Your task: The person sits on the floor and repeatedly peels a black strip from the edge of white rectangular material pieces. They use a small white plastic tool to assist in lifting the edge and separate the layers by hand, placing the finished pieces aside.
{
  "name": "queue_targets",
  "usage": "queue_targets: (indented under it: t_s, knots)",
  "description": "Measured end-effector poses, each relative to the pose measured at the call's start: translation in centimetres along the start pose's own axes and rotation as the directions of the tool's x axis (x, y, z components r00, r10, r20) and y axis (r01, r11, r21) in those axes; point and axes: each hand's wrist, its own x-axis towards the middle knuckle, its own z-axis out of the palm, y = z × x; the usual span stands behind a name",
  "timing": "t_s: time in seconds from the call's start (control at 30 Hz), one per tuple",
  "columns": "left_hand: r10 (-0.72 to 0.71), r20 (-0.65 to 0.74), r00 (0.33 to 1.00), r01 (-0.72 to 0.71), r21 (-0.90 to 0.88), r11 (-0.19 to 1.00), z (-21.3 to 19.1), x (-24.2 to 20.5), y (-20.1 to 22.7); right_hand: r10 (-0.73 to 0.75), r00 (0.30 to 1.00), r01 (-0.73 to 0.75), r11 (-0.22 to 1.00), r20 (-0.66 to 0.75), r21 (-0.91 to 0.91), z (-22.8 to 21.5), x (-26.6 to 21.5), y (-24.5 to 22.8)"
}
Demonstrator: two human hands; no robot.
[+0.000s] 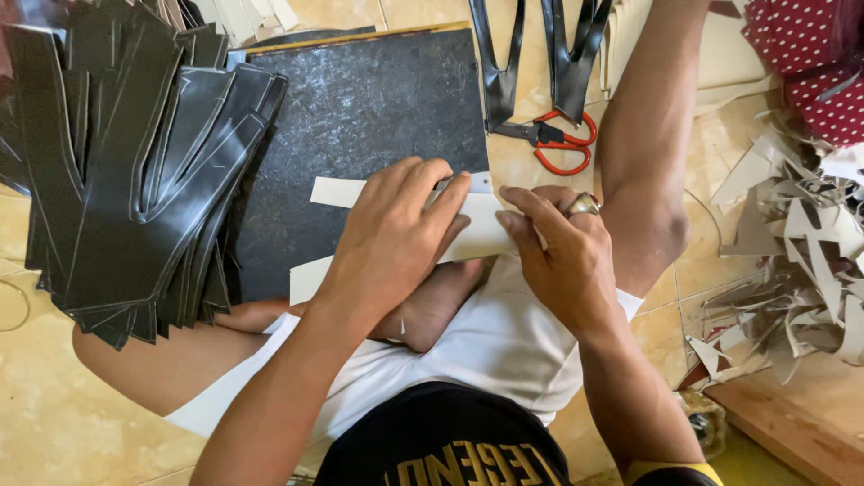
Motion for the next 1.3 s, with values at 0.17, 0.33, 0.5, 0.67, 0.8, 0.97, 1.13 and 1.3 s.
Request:
queue_targets:
  t_s: [0.17,0.33,0.5,0.67,0.8,0.97,1.13,1.3]
  knots:
    - [-0.021,0.049,0.999,0.024,-0.059,0.998,0.2,-0.5,-0.5,-0.072,0.994,0.074,0.997,0.083,-0.025,0.1,1.0,0.5]
    - [-0.044,0.066,0.997,0.053,-0.131,0.99,0.3,-0.8,-1.0,-0.123,0.984,0.129,0.991,0.125,-0.039,-0.4,1.7,0.7]
    - [0.011,0.078,0.997,-0.001,-0.136,0.991,0.4,-0.8,-1.6,-0.15,0.98,0.16,0.985,0.131,-0.064,-0.4,1.8,1.1]
    - [0.118,0.143,0.983,-0.109,-0.067,0.992,-0.1,-0.6,-2.1,-0.272,0.953,0.302,0.885,0.131,-0.355,-0.3,0.9,0.9]
    - [0.068,0.186,0.98,-0.058,-0.056,0.997,0.4,-0.1,-1.1,0.066,0.998,-0.068,0.994,0.023,0.083,0.4,0.5,2.0]
    - [-0.003,0.099,0.995,0.008,-0.054,0.998,1.7,0.0,0.4,0.422,0.906,-0.413,0.899,-0.032,0.149,5.0,-0.2,2.3]
    - [-0.023,0.115,0.993,0.036,-0.113,0.993,0.9,0.1,0.0,0.526,0.847,-0.504,0.746,0.079,0.436,5.5,0.0,3.1]
    - [-0.012,0.169,0.985,0.04,-0.165,0.985,0.2,0.2,-0.5,0.644,0.725,-0.653,0.532,0.243,0.539,5.8,0.3,3.9]
